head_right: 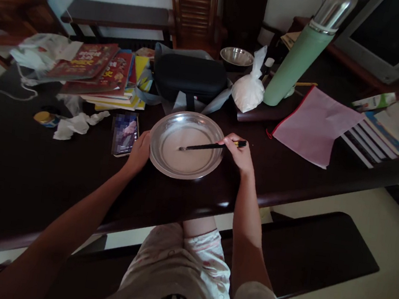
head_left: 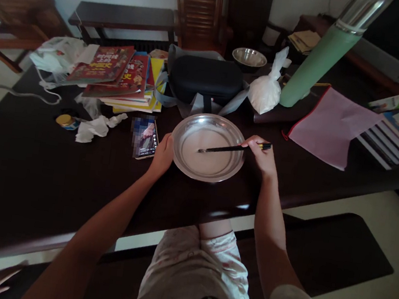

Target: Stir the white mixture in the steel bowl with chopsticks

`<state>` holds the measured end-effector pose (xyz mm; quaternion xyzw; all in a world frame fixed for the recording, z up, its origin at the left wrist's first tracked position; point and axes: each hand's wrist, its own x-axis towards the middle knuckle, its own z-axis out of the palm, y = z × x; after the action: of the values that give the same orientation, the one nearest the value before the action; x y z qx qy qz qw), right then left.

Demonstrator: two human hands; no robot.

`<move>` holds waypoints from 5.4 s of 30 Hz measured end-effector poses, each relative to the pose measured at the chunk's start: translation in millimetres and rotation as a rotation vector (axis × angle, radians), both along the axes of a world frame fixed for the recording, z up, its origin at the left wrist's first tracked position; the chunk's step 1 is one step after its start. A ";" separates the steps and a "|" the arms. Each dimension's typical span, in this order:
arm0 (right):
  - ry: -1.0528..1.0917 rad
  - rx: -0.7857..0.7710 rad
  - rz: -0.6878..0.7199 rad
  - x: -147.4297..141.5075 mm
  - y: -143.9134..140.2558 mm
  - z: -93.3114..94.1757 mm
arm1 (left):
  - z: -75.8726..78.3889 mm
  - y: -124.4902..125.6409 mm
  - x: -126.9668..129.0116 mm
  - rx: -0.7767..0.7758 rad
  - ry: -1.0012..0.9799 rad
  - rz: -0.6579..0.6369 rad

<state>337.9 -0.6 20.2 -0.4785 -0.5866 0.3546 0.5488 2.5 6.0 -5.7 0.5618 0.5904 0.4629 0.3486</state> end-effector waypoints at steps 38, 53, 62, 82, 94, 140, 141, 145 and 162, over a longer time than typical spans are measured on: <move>0.102 0.047 -0.173 5.7 1.0 -4.3 | -0.6 -1.0 -1.1 0.020 0.006 0.005; 0.013 0.025 0.014 2.2 -0.9 -1.9 | -1.1 0.4 -0.5 -0.013 0.016 0.013; 0.061 0.034 -0.068 4.4 0.3 -2.0 | 2.6 -0.5 1.7 -0.017 0.008 0.016; 0.075 0.028 -0.132 3.9 -1.0 -0.9 | -3.3 1.2 -0.4 0.005 0.011 0.016; 0.095 0.002 -0.075 4.3 -0.9 -2.3 | -0.4 -0.9 -0.4 -0.005 -0.001 0.004; 0.024 0.037 -0.103 1.9 0.4 -0.6 | -0.2 -0.6 -1.0 0.007 0.018 -0.004; 0.046 0.037 -0.149 2.5 0.2 -0.7 | -0.7 -0.7 -1.1 0.012 0.016 -0.007; 0.045 0.013 -0.091 3.2 -0.6 -1.2 | -2.4 -0.8 -0.4 0.015 -0.004 0.007; 0.050 0.050 -0.166 5.3 1.8 -4.5 | 2.2 -1.5 1.3 -0.012 0.009 0.015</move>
<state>343.2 1.2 15.7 -0.5026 -0.5398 0.3049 0.6025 3.8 4.4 -3.5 0.5575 0.5987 0.4595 0.3459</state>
